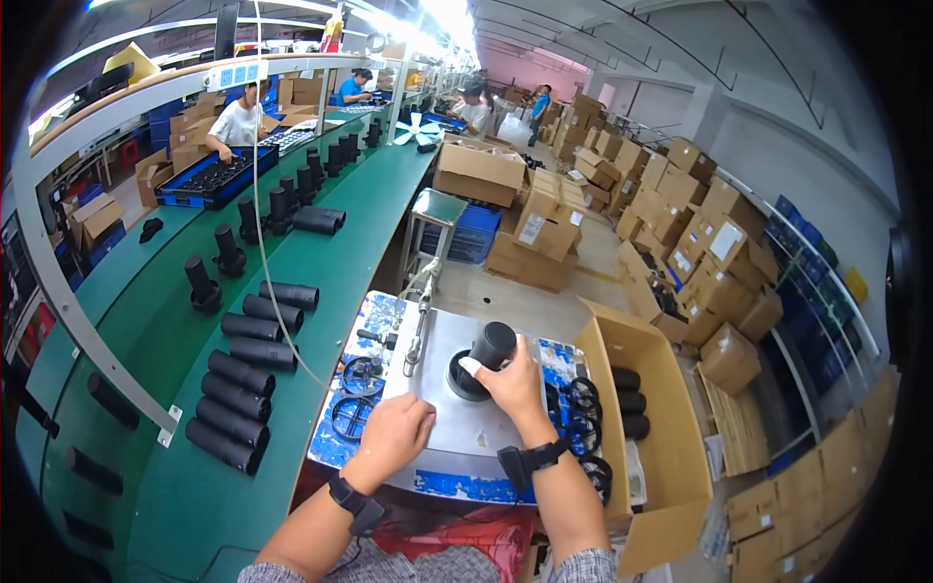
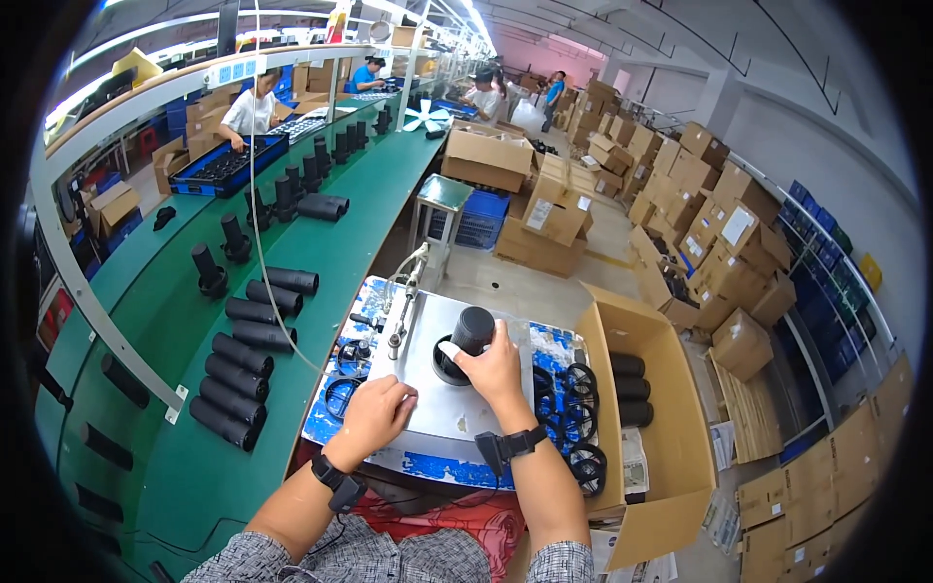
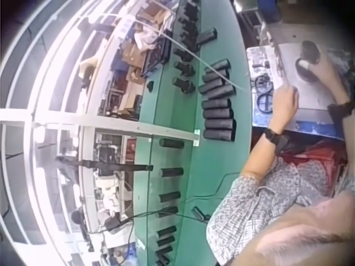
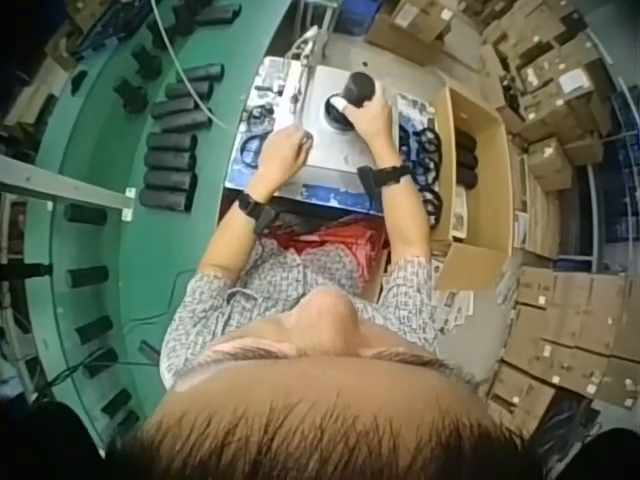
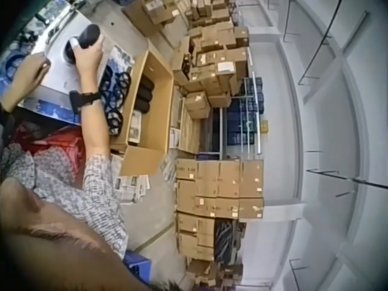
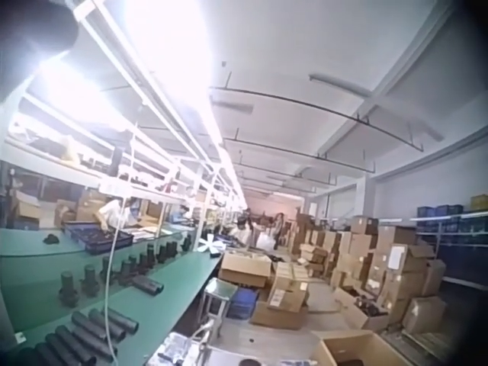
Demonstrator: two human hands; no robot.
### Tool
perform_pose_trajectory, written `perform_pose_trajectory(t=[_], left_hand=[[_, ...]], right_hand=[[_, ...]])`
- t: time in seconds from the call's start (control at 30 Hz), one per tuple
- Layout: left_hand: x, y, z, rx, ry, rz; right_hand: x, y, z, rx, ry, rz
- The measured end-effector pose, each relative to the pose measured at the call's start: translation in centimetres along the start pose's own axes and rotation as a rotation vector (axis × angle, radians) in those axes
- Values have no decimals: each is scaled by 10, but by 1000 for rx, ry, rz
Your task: The person picks up a fan guard, places it onto a machine, and fits a cylindrical housing over it. They then press the assembly together and place the completed unit into a cardboard box.
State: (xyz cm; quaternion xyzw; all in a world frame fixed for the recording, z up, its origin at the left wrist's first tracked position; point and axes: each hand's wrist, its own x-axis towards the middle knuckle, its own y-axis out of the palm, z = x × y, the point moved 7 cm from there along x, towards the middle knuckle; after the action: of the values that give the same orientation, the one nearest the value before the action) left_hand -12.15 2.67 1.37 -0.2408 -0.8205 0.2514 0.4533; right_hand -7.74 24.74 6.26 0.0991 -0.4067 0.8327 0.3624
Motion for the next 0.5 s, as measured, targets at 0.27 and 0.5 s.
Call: perform_pose_trajectory(t=[0.27, 0.5], left_hand=[[-1, 0, 0, 26, 9, -19], [1, -8, 1, -135, -69, 17]], right_hand=[[8, 11, -19, 123, 13, 169], [4, 19, -33, 295, -94, 232]])
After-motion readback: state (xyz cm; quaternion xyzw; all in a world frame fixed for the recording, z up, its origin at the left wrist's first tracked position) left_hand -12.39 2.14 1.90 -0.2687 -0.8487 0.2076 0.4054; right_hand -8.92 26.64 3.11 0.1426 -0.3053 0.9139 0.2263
